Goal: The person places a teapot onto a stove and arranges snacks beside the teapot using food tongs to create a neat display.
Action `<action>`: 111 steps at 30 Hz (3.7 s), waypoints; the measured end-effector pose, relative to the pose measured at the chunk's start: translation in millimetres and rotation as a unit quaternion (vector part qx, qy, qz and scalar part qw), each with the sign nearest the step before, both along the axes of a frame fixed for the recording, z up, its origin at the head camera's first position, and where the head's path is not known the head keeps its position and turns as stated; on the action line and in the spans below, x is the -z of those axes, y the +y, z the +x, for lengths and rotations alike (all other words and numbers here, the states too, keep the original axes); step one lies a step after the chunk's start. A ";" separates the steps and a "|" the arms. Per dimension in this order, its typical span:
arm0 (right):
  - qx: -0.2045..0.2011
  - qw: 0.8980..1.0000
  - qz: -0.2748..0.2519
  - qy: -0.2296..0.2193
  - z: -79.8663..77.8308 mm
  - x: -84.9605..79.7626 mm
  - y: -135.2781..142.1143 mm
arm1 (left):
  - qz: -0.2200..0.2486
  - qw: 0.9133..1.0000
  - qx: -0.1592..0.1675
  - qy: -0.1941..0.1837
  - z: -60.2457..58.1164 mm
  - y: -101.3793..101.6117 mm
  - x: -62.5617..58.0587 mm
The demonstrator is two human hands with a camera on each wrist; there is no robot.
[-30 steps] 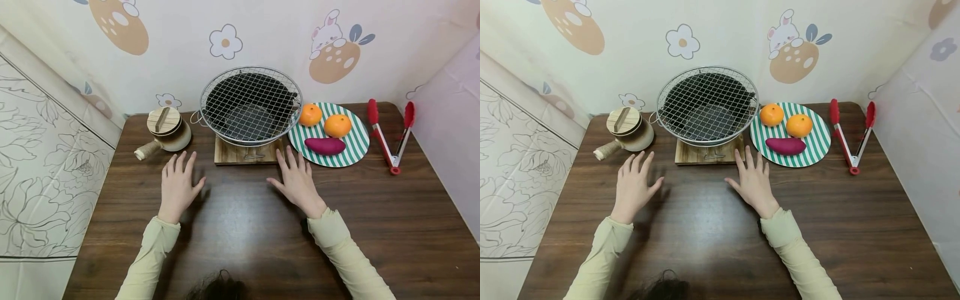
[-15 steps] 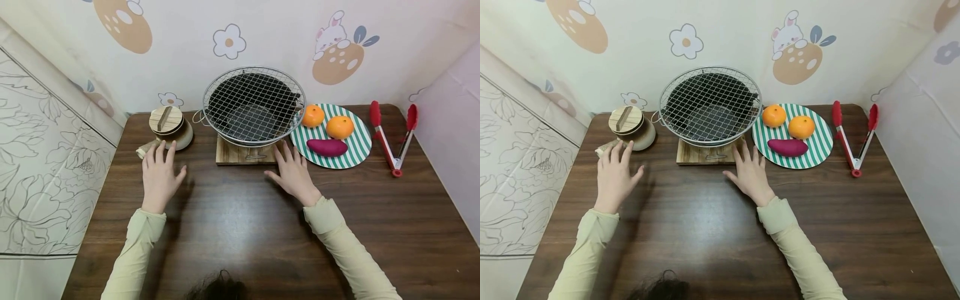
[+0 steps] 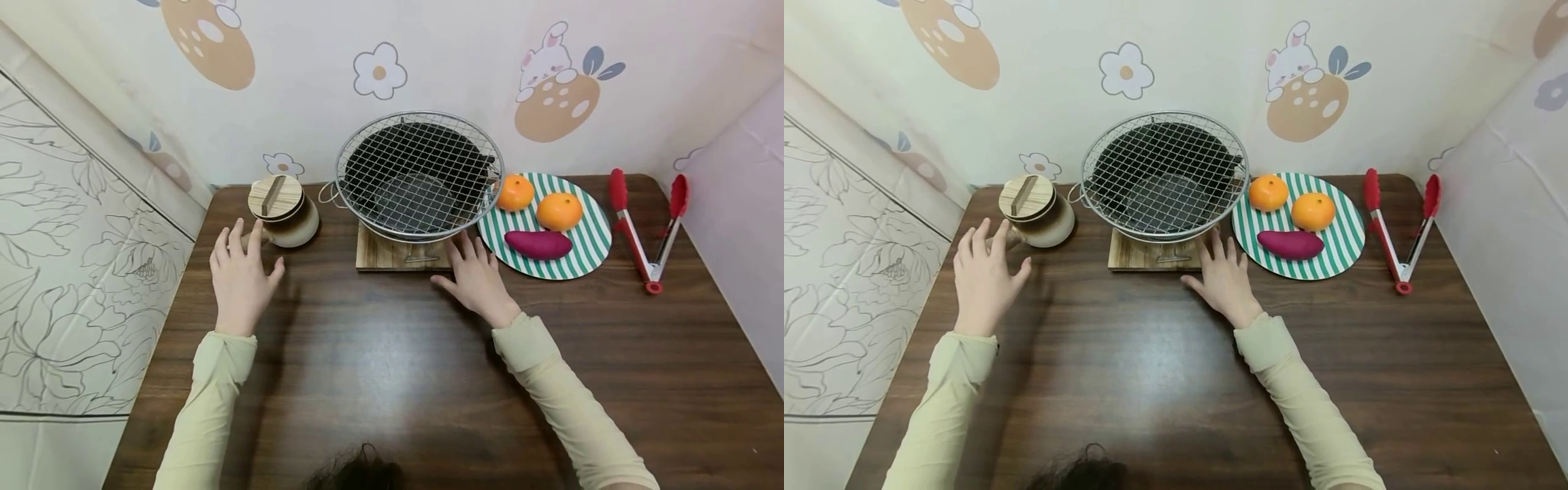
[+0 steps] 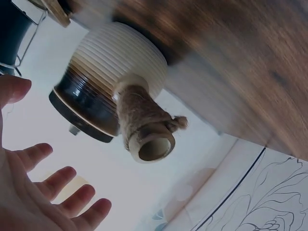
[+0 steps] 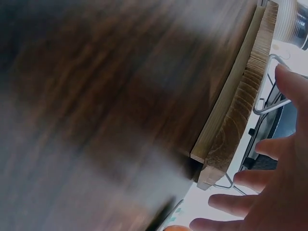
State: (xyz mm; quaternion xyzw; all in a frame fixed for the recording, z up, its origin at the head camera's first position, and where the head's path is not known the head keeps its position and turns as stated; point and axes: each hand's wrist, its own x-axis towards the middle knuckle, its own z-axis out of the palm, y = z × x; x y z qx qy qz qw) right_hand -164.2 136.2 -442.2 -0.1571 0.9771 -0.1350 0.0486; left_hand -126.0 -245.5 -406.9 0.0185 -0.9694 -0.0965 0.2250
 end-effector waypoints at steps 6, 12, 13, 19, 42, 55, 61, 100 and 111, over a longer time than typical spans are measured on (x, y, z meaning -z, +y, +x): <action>0.002 1.000 -0.006 -0.019 -4.5 0.9 -2.0 | 0.024 0.999 -0.024 -0.031 -9.5 -7.3 -2.7; 0.005 0.999 -0.006 -0.035 -7.1 2.0 -2.6 | 0.045 0.996 -0.043 -0.071 -20.4 -13.0 -7.1; 0.004 0.999 -0.006 -0.036 -7.6 2.3 -2.6 | 0.048 0.995 -0.046 -0.077 -22.0 -13.6 -7.9; 0.000 1.000 -0.009 -0.029 -11.4 5.1 -3.3 | 0.057 0.991 -0.054 -0.107 -30.1 -17.2 -11.4; -0.030 0.999 -0.026 0.001 -20.8 10.2 -4.6 | 0.056 0.974 -0.081 -0.202 -47.2 -27.7 -11.6; -0.022 0.999 -0.028 0.006 -17.8 11.3 -6.0 | 0.029 0.973 -0.033 -0.227 -57.0 -45.4 4.3; -0.013 0.999 -0.032 0.002 -16.7 8.8 -4.9 | 0.019 0.981 -0.010 -0.191 -60.0 -51.1 11.0; -0.007 1.000 -0.023 0.007 -13.2 14.3 -7.7 | 0.058 0.995 0.007 -0.079 -50.4 -57.0 -42.2; -0.008 0.999 -0.024 0.025 -11.9 13.9 -7.3 | 0.061 0.994 0.009 -0.088 -57.2 -40.9 -85.6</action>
